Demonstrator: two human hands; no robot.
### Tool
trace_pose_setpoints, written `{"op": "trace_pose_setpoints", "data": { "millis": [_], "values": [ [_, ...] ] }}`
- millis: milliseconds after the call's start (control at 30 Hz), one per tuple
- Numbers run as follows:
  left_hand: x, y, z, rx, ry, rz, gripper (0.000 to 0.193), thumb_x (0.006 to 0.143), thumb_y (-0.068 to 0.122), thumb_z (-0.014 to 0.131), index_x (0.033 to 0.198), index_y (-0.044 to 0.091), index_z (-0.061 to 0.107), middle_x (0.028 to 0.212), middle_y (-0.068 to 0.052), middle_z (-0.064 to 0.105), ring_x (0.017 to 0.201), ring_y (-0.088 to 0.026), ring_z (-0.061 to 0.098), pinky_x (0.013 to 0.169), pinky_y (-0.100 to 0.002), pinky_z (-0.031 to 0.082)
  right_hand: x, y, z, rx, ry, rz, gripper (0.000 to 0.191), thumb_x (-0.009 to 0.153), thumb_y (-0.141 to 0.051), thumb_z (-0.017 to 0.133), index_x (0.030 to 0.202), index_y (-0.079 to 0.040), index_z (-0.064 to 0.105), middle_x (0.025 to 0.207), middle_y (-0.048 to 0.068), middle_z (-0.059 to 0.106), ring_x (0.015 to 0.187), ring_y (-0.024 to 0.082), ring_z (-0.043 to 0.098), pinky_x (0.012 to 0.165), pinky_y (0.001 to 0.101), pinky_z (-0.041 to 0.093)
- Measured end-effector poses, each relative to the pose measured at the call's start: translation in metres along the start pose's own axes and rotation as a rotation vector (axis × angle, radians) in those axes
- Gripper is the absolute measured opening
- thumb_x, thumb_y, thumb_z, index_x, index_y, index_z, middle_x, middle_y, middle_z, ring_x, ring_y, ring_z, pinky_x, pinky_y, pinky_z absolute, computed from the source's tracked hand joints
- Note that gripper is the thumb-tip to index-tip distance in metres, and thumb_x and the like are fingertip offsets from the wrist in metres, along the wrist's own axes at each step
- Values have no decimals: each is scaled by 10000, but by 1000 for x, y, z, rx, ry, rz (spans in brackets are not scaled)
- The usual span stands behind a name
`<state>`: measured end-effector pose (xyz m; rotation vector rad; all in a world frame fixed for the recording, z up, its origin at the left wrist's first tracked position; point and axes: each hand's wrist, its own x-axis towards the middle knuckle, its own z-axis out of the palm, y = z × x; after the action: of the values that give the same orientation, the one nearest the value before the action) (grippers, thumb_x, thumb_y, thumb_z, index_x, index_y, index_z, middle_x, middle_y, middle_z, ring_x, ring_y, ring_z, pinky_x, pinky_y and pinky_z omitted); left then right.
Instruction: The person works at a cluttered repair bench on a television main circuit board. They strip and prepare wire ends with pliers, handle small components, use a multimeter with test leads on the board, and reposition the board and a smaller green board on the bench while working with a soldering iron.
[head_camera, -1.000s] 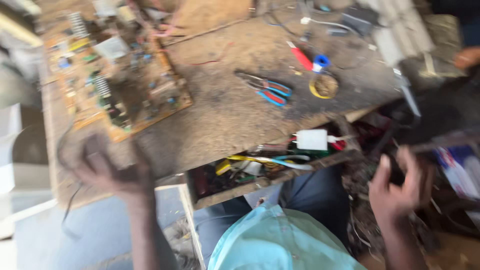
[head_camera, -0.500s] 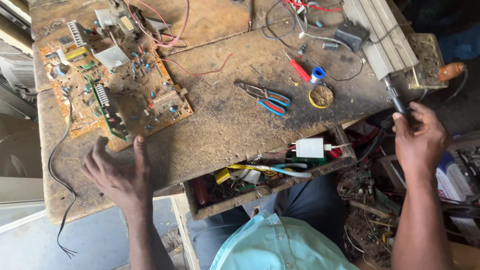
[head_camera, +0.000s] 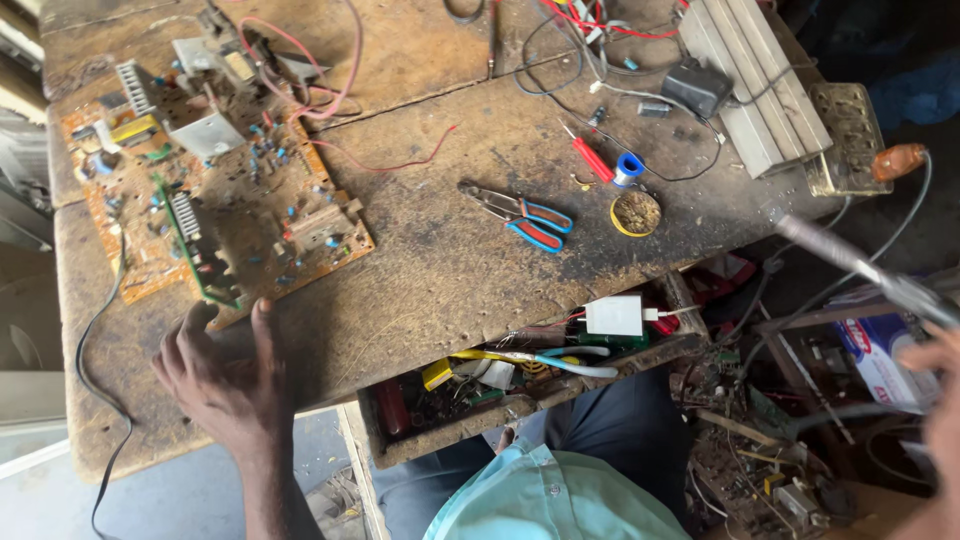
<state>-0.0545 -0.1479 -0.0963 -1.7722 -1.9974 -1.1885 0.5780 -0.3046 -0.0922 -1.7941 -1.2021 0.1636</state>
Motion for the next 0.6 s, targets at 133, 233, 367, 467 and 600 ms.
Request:
{"op": "trace_pose_setpoints", "data": {
  "millis": [133,233,367,467,600],
  "values": [
    [-3,0,5,13,-5,-10,391,1079,297,825,1244,-9,644,1162,-157,643,1166,-341,559,1055,-476,434,-38,10,-24,62,-30,66,151,1208,-140,546,1233,-15,626,1005,81,664,799,138,660,695,255,520],
    [-5,1,6,35,-6,11,360,1096,287,827,1205,-1,641,1161,-146,646,1185,-342,562,1063,-477,440,-48,5,-28,76,-37,82,143,1191,-127,567,1229,-7,635,996,84,667,788,133,659,684,247,517],
    [-6,5,7,26,-9,-10,344,1083,273,831,1204,0,660,1149,-145,647,1176,-340,564,1043,-469,449,-33,-6,-18,80,-50,76,135,1170,-110,595,1223,3,646,984,89,671,774,126,657,669,236,513],
    [-5,7,6,29,-12,-17,347,1059,264,836,1207,0,667,1144,-151,649,1169,-345,566,1029,-467,451,-22,-14,-10,74,-61,65,132,1154,-97,615,1219,10,655,975,92,674,763,121,655,658,228,509],
    [-1,10,8,44,-9,3,354,1042,253,835,1213,-2,658,1147,-156,649,1152,-349,567,1033,-467,448,-17,-29,-9,65,-85,24,131,1132,-80,643,1213,21,667,963,96,678,748,114,654,643,217,505]
  ]
}}
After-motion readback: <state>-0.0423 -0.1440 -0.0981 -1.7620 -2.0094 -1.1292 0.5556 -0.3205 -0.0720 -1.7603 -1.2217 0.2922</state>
